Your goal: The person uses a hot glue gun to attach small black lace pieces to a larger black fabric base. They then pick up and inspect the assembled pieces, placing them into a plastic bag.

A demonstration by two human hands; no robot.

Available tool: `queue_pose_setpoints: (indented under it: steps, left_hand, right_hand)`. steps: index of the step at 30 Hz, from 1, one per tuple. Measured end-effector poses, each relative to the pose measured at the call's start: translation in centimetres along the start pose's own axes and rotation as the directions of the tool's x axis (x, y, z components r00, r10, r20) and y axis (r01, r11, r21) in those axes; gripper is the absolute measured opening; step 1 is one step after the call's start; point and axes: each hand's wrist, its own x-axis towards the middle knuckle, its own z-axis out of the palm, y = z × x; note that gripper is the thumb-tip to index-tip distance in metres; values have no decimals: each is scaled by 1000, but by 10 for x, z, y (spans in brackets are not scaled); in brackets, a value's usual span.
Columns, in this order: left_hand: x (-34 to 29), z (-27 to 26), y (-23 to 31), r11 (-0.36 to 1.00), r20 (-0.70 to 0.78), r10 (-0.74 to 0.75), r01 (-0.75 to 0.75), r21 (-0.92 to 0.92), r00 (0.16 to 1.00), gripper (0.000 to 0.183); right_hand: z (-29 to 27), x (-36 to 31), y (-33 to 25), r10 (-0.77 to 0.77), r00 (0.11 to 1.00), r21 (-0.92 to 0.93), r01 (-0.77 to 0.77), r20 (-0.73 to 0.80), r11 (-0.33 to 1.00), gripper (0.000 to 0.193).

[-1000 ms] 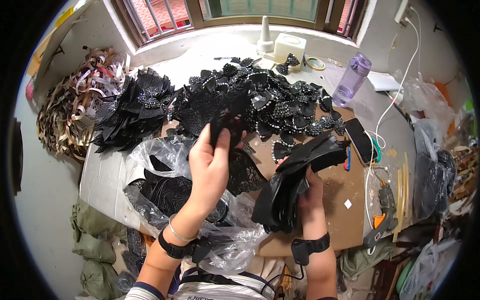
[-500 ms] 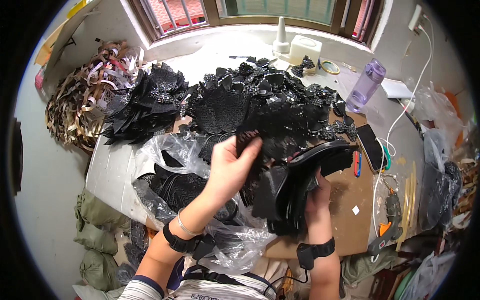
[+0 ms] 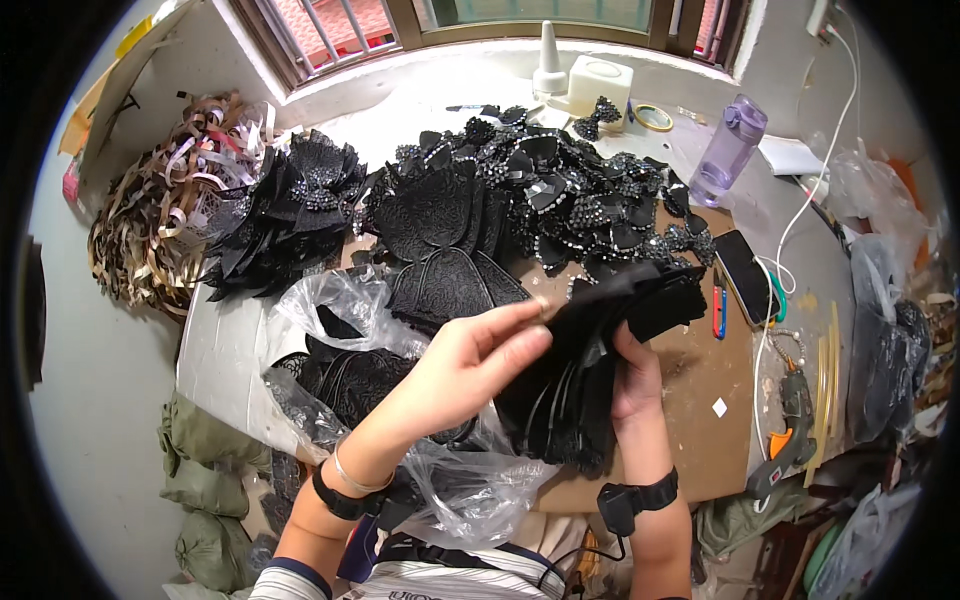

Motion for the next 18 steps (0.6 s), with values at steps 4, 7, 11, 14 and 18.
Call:
queue_pose_setpoints:
  steps: [4,7,11,14,18]
  left_hand:
    - [2,-6,-6,943,33,13,-2,-332,999,24]
    - [2,-7,-7,921,-71,-24,-6,-388,997,22]
    - [8,-33,-11,991,-299,-53,14,-130,953,26]
    - [29,-79,-35,992,-474,116,-123,15,873,45]
    - [27,-72,-23,498,-399,677,14,867,619,74]
  right_hand:
    - [-7,-3,-3,9,1000,-65,-7,24,998,46]
    - [-3,-4,-2,-4,1000,-27,4,18,1000,46]
    - [-25,2,-13,-25,1000,-8,25,-12,1000,47]
    - [-36,5,-13,-19,982,7,18,189,1000,49]
    - [-3,-5,-5,-184,961,-9,189,205,982,49]
